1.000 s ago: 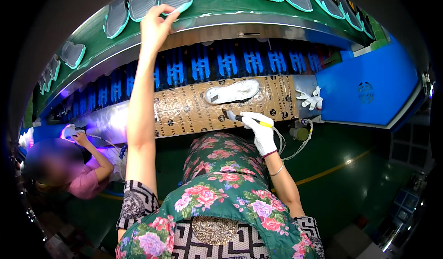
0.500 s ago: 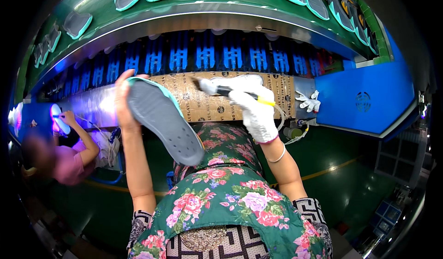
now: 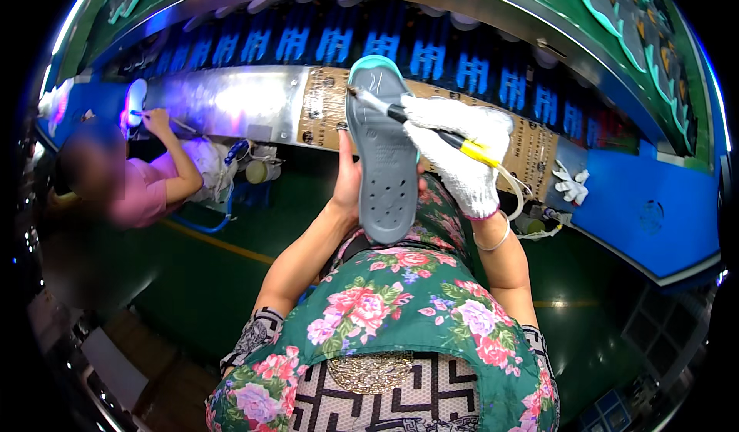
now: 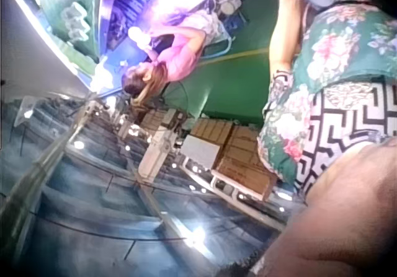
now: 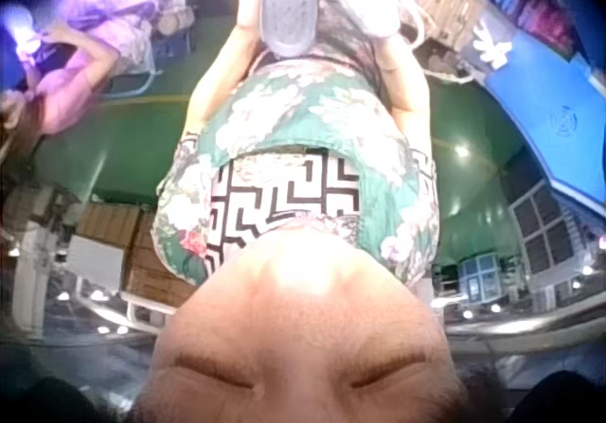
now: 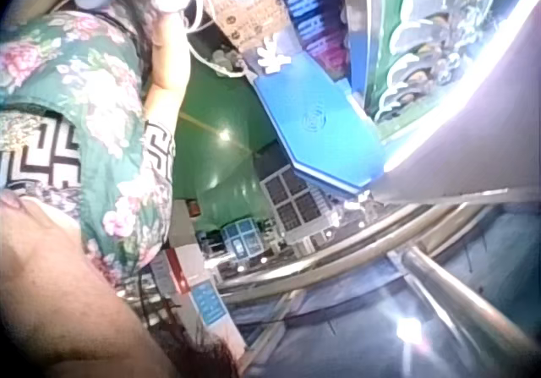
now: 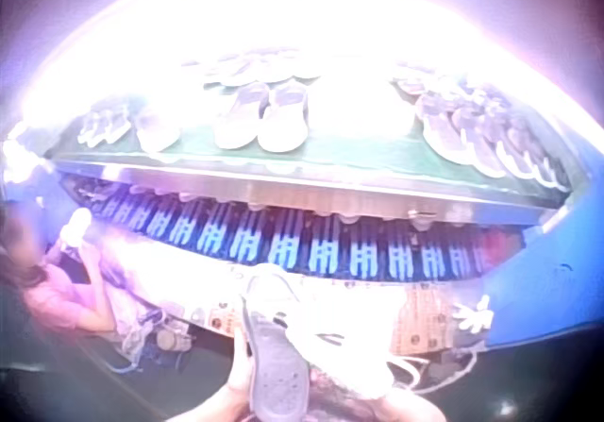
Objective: The person trims excess material from the edges of a gray slipper using a small blade tool. They repeatedly pick up slippers from a conveyor belt, scrape the edges, and place them back on the belt.
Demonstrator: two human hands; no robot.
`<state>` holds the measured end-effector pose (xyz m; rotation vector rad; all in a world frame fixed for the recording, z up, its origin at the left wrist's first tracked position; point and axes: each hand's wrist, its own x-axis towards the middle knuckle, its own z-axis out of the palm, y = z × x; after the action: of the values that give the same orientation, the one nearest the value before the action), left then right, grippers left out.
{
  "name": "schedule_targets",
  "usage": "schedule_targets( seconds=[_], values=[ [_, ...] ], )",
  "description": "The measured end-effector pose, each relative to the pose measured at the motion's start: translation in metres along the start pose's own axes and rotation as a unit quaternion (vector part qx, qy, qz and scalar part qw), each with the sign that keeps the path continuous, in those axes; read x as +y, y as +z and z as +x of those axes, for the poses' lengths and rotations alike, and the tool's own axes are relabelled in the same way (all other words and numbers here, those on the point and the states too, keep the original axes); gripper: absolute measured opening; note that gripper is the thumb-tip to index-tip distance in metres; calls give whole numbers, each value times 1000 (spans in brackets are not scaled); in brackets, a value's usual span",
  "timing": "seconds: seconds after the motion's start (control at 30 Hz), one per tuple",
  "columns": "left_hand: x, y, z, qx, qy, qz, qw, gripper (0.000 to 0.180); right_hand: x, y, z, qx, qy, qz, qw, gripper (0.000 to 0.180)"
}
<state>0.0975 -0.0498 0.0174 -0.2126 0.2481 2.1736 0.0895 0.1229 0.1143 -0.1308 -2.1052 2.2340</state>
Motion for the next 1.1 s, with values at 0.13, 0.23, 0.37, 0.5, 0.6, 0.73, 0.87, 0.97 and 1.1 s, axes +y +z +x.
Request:
schedule_targets(
  seconds=[0.13, 0.23, 0.37, 0.5, 0.6, 0.73, 0.87, 0.97, 1.1],
  values=[
    [8, 7, 19, -73, 94, 0, 993, 98, -1, -2, 19, -28, -229, -267, 936, 29],
    [3, 10, 26, 9, 144, 123, 982, 90, -4, 4, 31, 15, -315, -332, 889, 28],
    [-6, 5, 28, 101, 161, 250, 950, 96, -6, 12, 24, 11, -340, -418, 842, 30],
    [4, -1, 26, 95, 141, 254, 952, 101, -4, 14, 17, -47, -286, -312, 905, 24],
    [10, -3, 27, 69, 168, 226, 957, 98, 5, 2, 26, -13, -263, -231, 937, 24],
    [11, -14, 30, 64, 179, 195, 962, 93, 6, 7, 21, -32, -326, -323, 888, 27],
    [13, -21, 28, 101, 180, 197, 959, 97, 4, 3, 14, -115, -307, -270, 905, 30],
    [16, -9, 35, 102, 207, 188, 955, 99, 11, -6, 15, -64, -234, -220, 945, 31],
    [32, -22, 32, 94, 162, 205, 961, 102, 13, 13, 8, -165, -298, -392, 854, 38]
  ],
)
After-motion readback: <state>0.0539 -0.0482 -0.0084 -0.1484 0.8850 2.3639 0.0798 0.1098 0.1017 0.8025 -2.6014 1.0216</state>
